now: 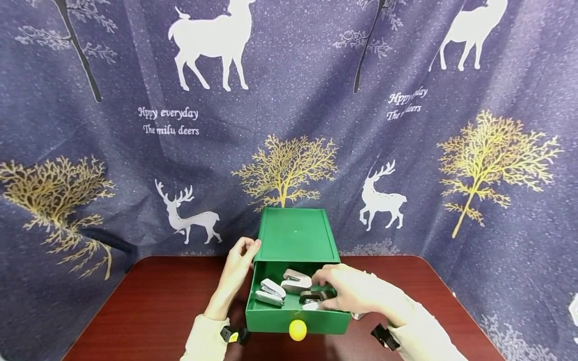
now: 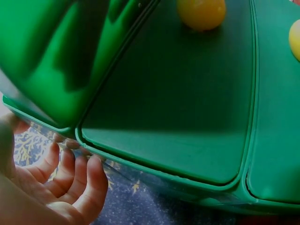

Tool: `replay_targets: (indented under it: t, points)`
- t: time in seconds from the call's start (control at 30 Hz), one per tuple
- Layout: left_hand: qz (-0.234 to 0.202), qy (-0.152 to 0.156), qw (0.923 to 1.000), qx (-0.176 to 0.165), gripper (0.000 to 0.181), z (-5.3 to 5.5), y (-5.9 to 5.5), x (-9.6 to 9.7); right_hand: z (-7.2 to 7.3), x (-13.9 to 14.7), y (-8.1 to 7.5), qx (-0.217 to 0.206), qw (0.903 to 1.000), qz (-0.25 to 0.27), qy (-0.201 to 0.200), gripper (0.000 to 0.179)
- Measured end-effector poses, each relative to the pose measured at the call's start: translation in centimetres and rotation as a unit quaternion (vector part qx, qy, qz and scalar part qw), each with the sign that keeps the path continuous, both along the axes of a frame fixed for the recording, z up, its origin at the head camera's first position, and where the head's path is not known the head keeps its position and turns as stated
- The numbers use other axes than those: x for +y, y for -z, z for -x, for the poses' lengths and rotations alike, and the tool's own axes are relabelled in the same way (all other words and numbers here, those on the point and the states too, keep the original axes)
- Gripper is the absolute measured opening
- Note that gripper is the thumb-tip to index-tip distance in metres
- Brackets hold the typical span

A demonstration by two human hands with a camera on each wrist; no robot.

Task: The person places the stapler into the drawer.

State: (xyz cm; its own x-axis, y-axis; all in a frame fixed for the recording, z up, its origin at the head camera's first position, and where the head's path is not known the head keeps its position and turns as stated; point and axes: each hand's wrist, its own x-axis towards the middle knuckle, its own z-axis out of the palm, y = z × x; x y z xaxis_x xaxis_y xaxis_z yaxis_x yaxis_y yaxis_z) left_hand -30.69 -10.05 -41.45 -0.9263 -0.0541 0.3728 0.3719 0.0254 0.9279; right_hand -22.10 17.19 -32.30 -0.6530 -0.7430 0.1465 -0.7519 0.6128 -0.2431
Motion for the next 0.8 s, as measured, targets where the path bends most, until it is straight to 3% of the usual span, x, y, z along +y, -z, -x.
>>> replay_targets:
  t: [0.27, 0.47, 0.6, 0.8]
  points:
    - [0.003, -0.001, 1.0, -0.001, 0.025, 0.0, -0.1, -0.1, -1.2, 0.7, -0.4, -0.015, 0.9976, 0.046, 0.05, 0.034]
    - [0.005, -0.005, 1.0, -0.003, 0.024, 0.0, 0.1, 0.0, -2.7, 0.8, -0.4, 0.038, 0.9921, 0.077, 0.091, 0.036]
    - [0.008, -0.005, 1.0, -0.002, 0.023, 0.1, 0.0, 0.0, -3.7, 1.2, -0.3, 0.067, 0.9845, 0.133, 0.092, 0.034]
    - [0.002, 0.005, 0.9999, -0.016, 0.019, -0.5, -1.0, 0.0, -5.6, 1.8, -0.3, 0.054, 0.9673, 0.213, 0.127, 0.032]
